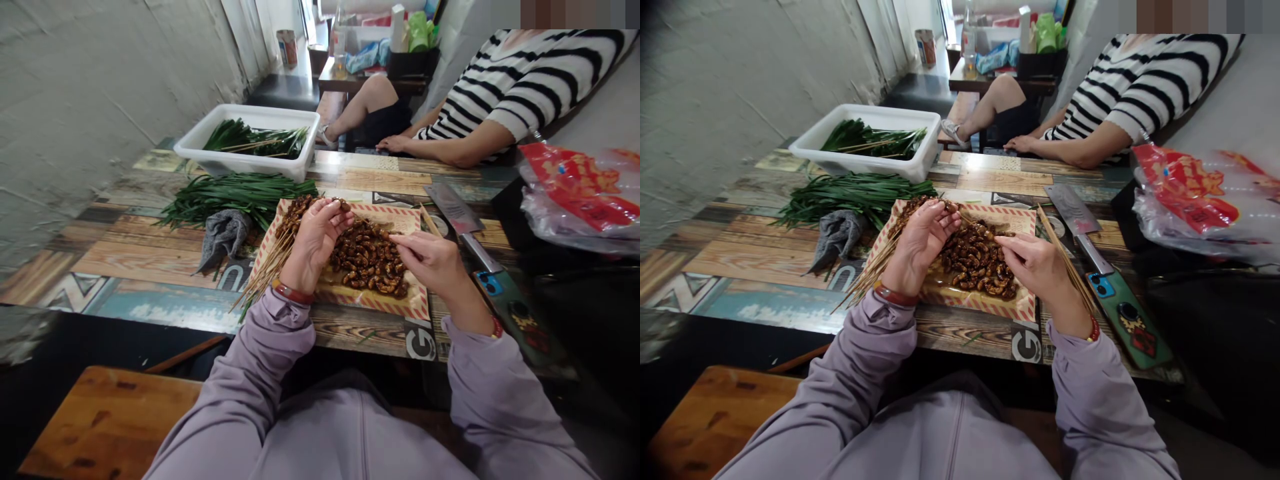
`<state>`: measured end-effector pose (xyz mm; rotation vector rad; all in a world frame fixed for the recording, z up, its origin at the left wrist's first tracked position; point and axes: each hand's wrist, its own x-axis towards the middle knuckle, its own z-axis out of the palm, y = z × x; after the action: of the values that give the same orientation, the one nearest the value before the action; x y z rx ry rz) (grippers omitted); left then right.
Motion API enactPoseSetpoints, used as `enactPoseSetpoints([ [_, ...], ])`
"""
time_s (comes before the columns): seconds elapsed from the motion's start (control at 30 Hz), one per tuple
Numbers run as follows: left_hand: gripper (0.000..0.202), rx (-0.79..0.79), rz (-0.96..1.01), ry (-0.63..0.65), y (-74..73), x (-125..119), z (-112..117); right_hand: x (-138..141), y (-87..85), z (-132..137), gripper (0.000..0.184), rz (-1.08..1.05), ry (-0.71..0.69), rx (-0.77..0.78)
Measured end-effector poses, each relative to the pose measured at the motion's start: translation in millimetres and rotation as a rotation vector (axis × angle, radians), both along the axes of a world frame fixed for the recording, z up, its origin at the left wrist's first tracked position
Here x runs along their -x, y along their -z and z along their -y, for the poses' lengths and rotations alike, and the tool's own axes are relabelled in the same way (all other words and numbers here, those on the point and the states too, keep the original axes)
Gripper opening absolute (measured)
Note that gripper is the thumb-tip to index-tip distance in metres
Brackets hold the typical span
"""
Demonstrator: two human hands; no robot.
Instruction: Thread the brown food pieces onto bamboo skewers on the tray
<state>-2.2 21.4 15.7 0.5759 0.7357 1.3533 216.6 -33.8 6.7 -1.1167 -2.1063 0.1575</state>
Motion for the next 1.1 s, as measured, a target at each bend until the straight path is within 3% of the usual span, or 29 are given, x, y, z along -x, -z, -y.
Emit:
enactPoseSetpoints([
  [0.63,0.029,-0.046,0.017,-0.004,2.0,-1,1,9,-1.1,5,0.026,0.000,0.040,-0.029],
  [1.1,0.034,-0.044,-0.013,0.012,2.0,-4,2,13,8.6,3,0.026,0.028,0.095,-0.065],
])
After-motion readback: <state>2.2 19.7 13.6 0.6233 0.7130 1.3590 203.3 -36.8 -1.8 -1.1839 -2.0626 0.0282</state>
